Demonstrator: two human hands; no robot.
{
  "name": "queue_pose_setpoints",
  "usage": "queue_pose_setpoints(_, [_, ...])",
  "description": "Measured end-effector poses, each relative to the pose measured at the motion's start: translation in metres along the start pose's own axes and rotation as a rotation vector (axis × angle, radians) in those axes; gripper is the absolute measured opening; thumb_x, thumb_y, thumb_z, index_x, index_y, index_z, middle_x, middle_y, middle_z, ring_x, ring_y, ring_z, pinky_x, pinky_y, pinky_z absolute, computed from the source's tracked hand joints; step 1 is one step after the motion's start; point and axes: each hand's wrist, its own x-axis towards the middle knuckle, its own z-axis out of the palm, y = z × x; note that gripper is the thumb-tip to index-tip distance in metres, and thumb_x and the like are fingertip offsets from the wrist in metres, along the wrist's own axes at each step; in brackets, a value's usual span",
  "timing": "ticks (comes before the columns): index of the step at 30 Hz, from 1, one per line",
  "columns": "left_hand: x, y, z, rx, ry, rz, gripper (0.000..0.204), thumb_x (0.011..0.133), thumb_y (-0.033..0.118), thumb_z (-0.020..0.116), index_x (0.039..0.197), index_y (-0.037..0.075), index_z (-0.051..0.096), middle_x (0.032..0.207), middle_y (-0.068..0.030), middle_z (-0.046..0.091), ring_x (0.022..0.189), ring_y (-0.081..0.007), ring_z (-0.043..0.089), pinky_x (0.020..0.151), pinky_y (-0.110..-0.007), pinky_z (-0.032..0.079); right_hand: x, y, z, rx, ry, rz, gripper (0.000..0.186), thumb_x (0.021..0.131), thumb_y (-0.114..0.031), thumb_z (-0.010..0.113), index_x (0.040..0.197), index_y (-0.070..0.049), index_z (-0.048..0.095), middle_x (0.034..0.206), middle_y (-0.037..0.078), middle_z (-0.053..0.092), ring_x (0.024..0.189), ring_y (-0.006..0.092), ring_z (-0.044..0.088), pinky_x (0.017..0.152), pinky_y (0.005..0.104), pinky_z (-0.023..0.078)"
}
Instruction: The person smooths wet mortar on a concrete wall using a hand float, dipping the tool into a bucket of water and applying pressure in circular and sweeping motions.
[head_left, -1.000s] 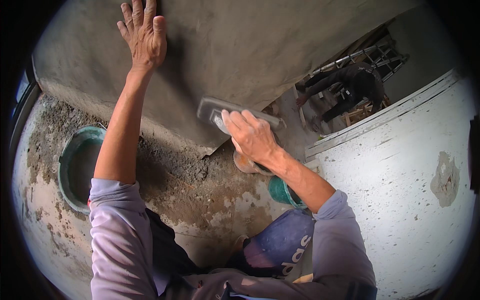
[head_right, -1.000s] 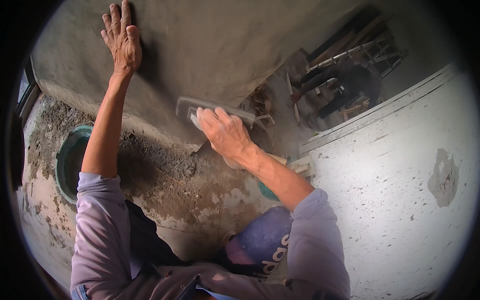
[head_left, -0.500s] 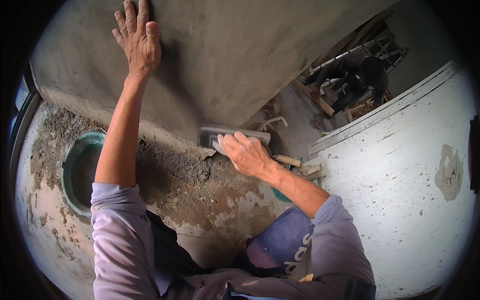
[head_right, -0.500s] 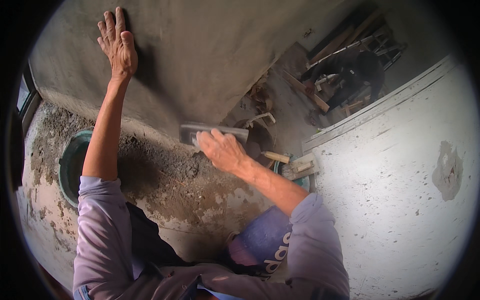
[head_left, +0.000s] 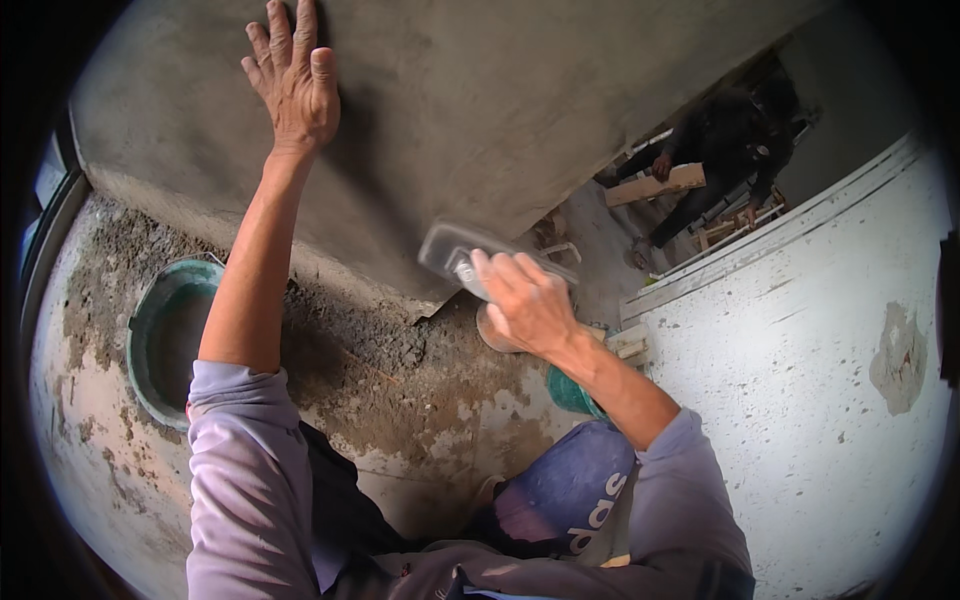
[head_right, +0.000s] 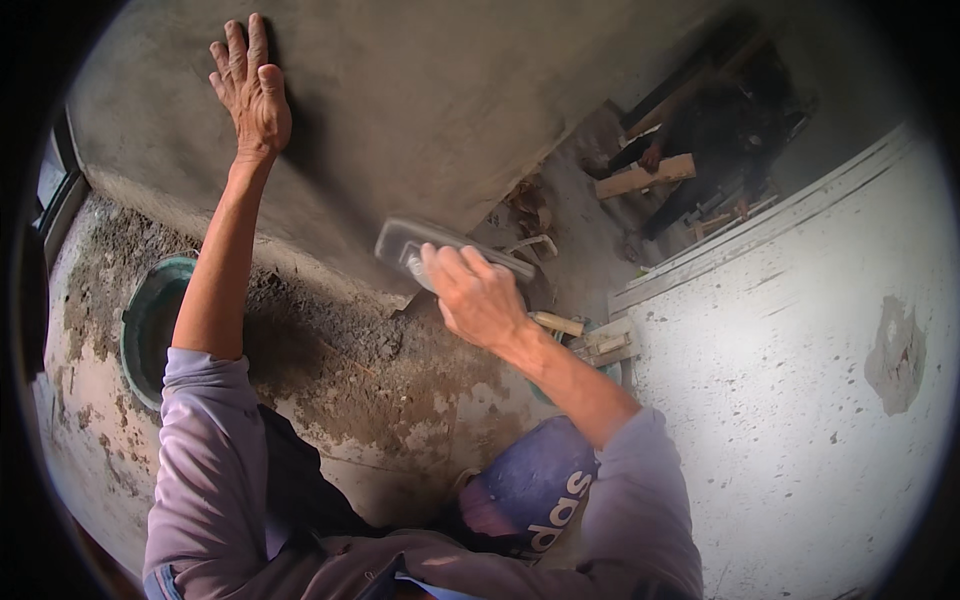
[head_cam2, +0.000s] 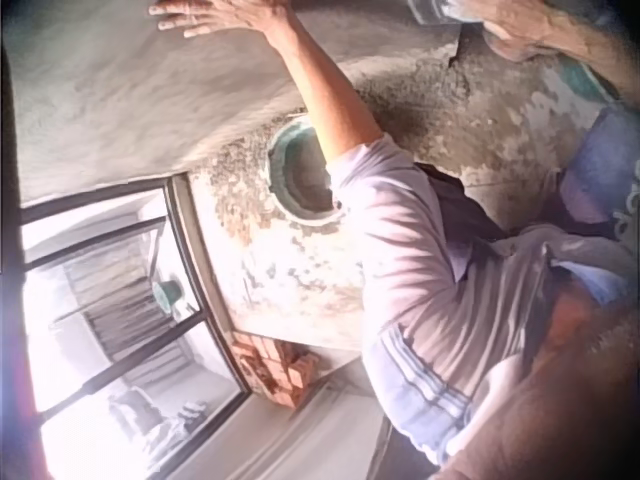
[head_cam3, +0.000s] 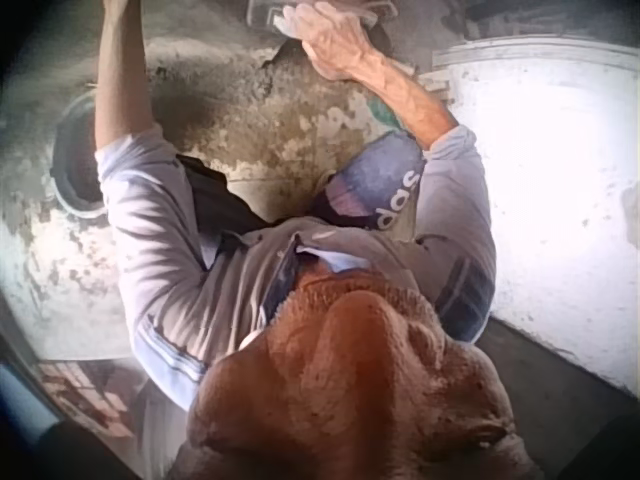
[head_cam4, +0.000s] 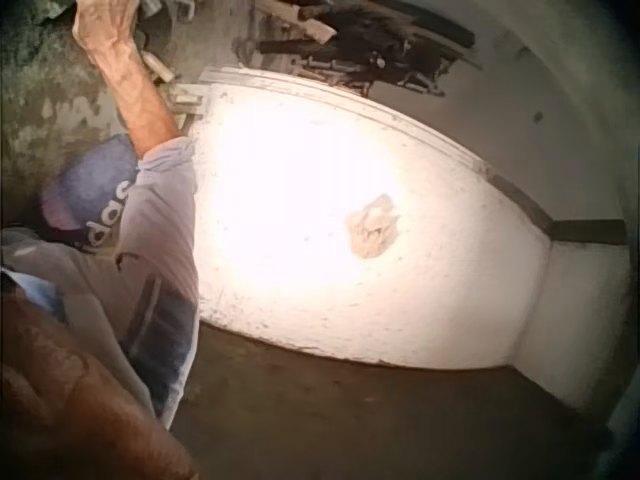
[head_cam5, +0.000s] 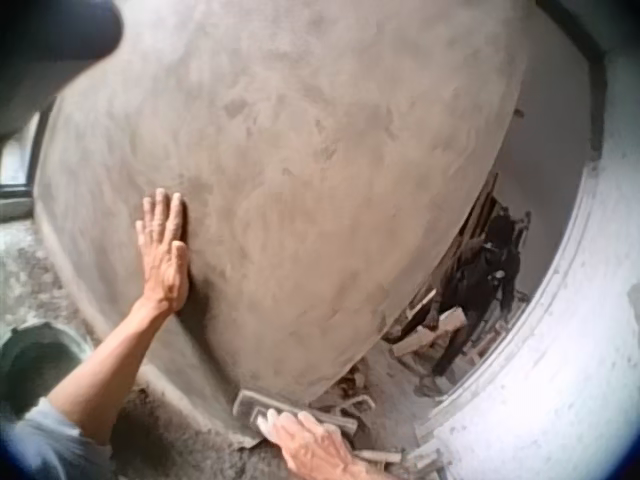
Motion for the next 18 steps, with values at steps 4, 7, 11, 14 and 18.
queue_pose_setpoints(4, [-0.02,-0.008,-0.011,0.127,-0.061,-0.049,0.083,0.104,0.068,0.014,0.164,0.012,0.025,0.172,-0.0143,0.01,0.158,-0.0386,0.002,0.123,-0.059,0.0,0.014,0.032,-0.078,-0.251,0.223,0.153,0.063,0.067,0.0,0.068,0.129,0.004,0.062,0.084,0.009,0.052,0.071,0.0243,0.056,0.058,0.0369,0.05])
queue_pose_setpoints(7, [-0.016,-0.001,-0.005,0.137,-0.021,-0.039,0.082,0.104,0.067,0.015,0.164,0.012,0.025,0.172,-0.015,0.01,0.158,-0.0393,0.002,0.123,-0.059,0.0,0.02,0.05,-0.078,-0.284,0.242,0.162,0.064,0.066,0.002,0.07,0.13,0.003,0.062,0.087,0.009,0.055,0.075,0.0252,0.06,0.062,0.0371,0.053])
queue_pose_setpoints(11, [-0.019,-0.006,-0.006,0.163,-0.029,-0.04,0.081,0.104,0.066,0.015,0.164,0.012,0.024,0.172,-0.0152,0.009,0.158,-0.0396,0.001,0.123,-0.06,0.0,0.05,0.021,-0.046,-0.168,0.095,0.105,0.061,0.07,-0.003,0.074,0.129,0.005,0.061,0.092,0.008,0.058,0.082,0.0208,0.06,0.06,0.031,0.056])
queue_pose_setpoints(14, [-0.016,-0.015,-0.013,0.172,-0.028,-0.039,0.081,0.104,0.067,0.015,0.164,0.012,0.024,0.172,-0.0151,0.009,0.158,-0.0401,0.0,0.122,-0.06,-0.001,0.042,0.006,-0.038,-0.074,0.0,0.014,0.062,0.069,-0.005,0.074,0.13,0.004,0.061,0.088,0.006,0.054,0.082,0.0208,0.059,0.06,0.0307,0.056])
queue_pose_setpoints(18, [-0.017,0.0,-0.005,0.157,-0.043,-0.032,0.081,0.104,0.066,0.016,0.164,0.012,0.024,0.172,-0.015,0.008,0.158,-0.04,0.0,0.122,-0.06,-0.001,-0.002,0.029,-0.069,-0.232,0.123,0.159,0.071,0.065,-0.002,0.071,0.135,0.002,0.059,0.088,0.009,0.054,0.079,0.0245,0.059,0.063,0.0334,0.055])
